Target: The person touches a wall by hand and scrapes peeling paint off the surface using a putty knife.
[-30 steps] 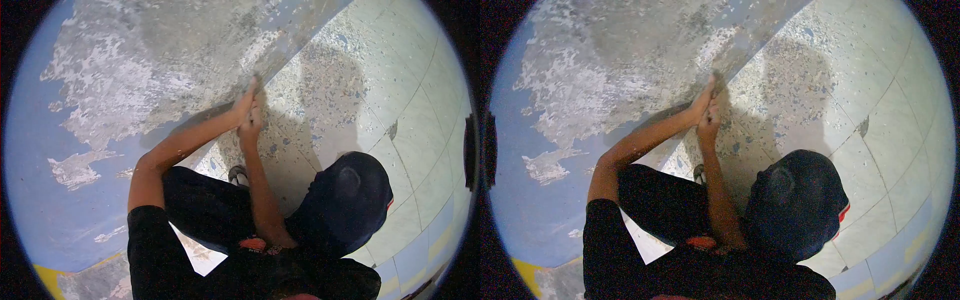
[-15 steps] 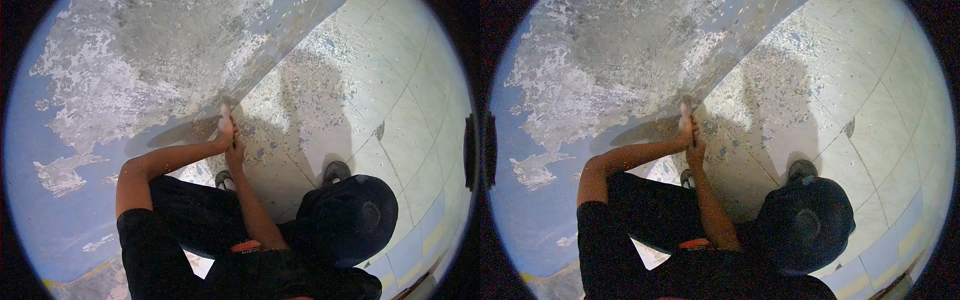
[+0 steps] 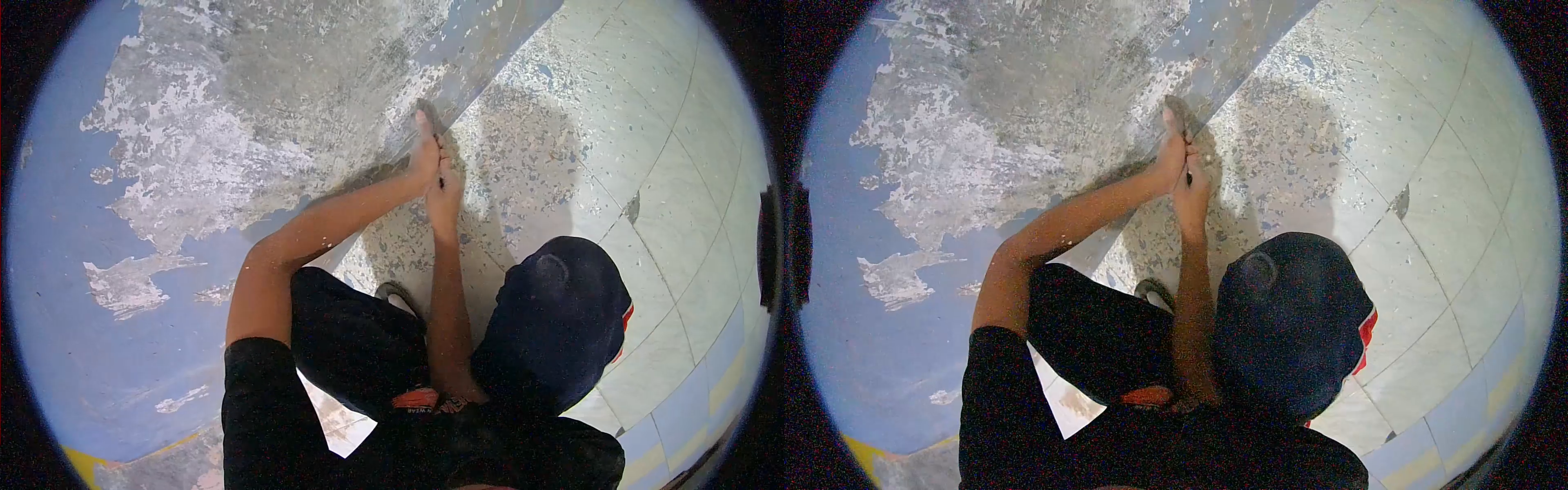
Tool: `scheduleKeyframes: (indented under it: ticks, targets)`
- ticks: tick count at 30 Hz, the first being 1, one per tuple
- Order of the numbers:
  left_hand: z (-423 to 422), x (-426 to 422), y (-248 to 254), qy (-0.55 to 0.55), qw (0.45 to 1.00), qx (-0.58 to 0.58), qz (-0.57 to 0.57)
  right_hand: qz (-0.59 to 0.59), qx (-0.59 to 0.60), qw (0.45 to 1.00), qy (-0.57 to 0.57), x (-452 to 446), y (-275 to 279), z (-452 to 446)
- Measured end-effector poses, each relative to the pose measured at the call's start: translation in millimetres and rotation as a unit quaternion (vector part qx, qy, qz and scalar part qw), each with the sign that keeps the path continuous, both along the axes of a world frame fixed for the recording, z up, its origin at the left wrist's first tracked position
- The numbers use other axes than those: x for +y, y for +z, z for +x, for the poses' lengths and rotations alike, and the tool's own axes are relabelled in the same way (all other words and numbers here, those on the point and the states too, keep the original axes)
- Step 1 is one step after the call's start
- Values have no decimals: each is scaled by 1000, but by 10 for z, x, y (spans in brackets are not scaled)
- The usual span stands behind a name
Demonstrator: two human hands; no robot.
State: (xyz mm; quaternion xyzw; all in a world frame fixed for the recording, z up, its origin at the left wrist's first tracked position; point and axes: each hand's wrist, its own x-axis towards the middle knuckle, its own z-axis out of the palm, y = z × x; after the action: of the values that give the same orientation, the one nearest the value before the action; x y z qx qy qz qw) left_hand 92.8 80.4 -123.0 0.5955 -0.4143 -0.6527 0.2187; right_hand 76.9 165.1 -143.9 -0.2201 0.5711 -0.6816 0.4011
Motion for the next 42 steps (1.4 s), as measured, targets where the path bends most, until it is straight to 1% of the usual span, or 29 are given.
scheduleKeyframes:
  ticks: [2,4,5,6,7,8,9,10,11,12,13,16,17,18,20,22,23,24,25,27,28,30,31,33,37,39,40,41,42]
  targets:
    - [-81,13,-102,10,1000,6,-7,-30,-10,999,-22,32,11,-27]
    - [-77,184,-225,43,995,5,-88,-59,-14,998,-32,107,-97,25]
    - [10,302,-279,50,995,11,-84,-87,47,993,-66,154,-292,194]
    - [164,402,-309,70,990,-37,-117,-117,108,982,-101,200,-500,366]
    - [341,485,-360,90,981,-87,-148,-42,42,998,-4,337,-696,558]
    - [516,538,-399,123,984,-98,-88,35,-28,995,91,481,-874,764]
    - [703,593,-440,154,982,-111,-27,15,-46,993,106,568,-1010,963]
    - [867,646,-408,155,981,-112,-26,-8,-63,991,120,608,-963,1082]
    - [1009,672,-366,156,984,-90,5,-9,-63,991,120,631,-911,1185]
    - [1076,693,-330,156,985,-69,37,-19,-65,994,81,660,-771,1254]
    - [1090,699,-312,156,985,-71,36,-29,-67,997,41,679,-730,1314]
    - [1108,681,-245,155,982,-100,42,-32,-113,992,36,638,-674,1391]
    - [1054,653,-239,135,981,-140,8,-33,-115,992,35,627,-678,1388]
    - [1021,625,-218,115,977,-179,-26,-46,-145,988,43,607,-691,1360]
    - [1073,577,-268,101,974,-200,-14,-62,-174,982,49,537,-779,1407]
    - [1103,519,-416,86,972,-220,2,-144,-290,946,18,481,-872,1472]
    - [1070,444,-545,82,955,-276,-74,-143,-289,946,16,454,-814,1403]
    - [1039,370,-674,76,929,-328,-150,-108,-248,962,41,411,-775,1301]
    - [903,315,-527,76,930,-328,-149,-73,-205,974,66,343,-768,1201]
    - [542,206,-39,-88,935,-325,-116,-51,-72,996,30,88,-770,967]
    - [434,97,-168,-84,936,-323,-115,-52,-70,996,33,38,-621,820]
    - [242,-145,-465,-19,948,-276,-160,-48,-272,961,-25,-45,-143,447]
    - [225,-177,-458,-19,948,-272,-163,-51,-269,961,-26,-35,-114,319]
    - [103,-144,-494,1,958,-250,-141,-31,-226,972,57,47,-132,122]
    - [495,154,-498,59,975,-198,-81,-76,-260,963,-2,206,-893,544]
    - [686,372,-506,83,979,-179,-53,80,-181,964,177,413,-1081,751]
    - [854,501,-467,92,980,-173,-41,81,-184,964,175,464,-955,888]
    - [907,590,-457,100,980,-168,-28,-19,-232,968,92,499,-706,1029]
    - [910,595,-460,109,980,-164,-16,-119,-276,954,6,515,-537,1083]
